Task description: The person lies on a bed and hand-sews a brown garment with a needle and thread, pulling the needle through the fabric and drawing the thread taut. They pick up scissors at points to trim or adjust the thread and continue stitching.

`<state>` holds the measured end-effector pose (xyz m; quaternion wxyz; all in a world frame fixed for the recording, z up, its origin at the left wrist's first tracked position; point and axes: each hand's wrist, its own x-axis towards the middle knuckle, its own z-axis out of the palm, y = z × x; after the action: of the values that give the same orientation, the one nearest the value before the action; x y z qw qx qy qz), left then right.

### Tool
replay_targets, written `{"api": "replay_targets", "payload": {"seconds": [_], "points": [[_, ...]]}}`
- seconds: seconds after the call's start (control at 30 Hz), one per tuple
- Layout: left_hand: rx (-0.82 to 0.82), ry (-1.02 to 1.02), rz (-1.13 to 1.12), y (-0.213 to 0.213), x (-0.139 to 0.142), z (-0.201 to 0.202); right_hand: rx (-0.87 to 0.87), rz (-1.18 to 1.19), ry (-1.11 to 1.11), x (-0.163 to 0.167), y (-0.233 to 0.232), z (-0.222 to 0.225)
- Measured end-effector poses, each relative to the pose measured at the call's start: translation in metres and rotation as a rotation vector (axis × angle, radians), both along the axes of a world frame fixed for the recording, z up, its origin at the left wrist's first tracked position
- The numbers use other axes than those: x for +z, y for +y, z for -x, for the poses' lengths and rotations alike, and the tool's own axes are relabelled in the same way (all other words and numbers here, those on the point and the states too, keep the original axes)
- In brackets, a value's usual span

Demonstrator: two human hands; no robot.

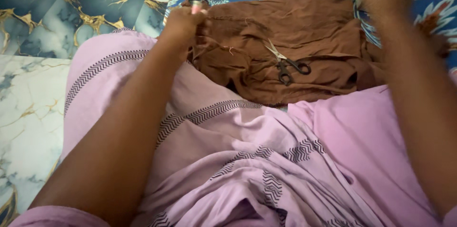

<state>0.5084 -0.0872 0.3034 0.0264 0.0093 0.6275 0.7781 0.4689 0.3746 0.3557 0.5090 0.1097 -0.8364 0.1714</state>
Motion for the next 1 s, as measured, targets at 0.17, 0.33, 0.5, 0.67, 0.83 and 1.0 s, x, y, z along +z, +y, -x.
{"api": "replay_targets", "payload": {"seconds": [0.17, 0.33, 0.5, 0.67, 0.83, 1.0], "points": [[-0.113, 0.051, 0.251, 0.024, 0.011, -0.015, 0.709, 0.166, -0.403, -0.011, -0.111, -0.009], [-0.153, 0.18, 0.381, 0.042, 0.016, -0.029, 0.883, 0.339, -0.742, -0.01, -0.167, -0.043], [-0.211, 0.287, 0.47, 0.05, 0.02, -0.039, 1.113, 0.443, -0.868, -0.01, -0.191, -0.065], [-0.251, 0.284, 0.456, 0.054, 0.024, -0.046, 1.011, 0.294, -0.885, -0.013, -0.197, -0.07], [-0.246, 0.235, 0.471, 0.056, 0.028, -0.048, 1.002, 0.404, -0.923, -0.017, -0.197, -0.067], [-0.246, 0.175, 0.46, 0.052, 0.029, -0.048, 1.147, 0.804, -1.14, -0.018, -0.189, -0.066]]}}
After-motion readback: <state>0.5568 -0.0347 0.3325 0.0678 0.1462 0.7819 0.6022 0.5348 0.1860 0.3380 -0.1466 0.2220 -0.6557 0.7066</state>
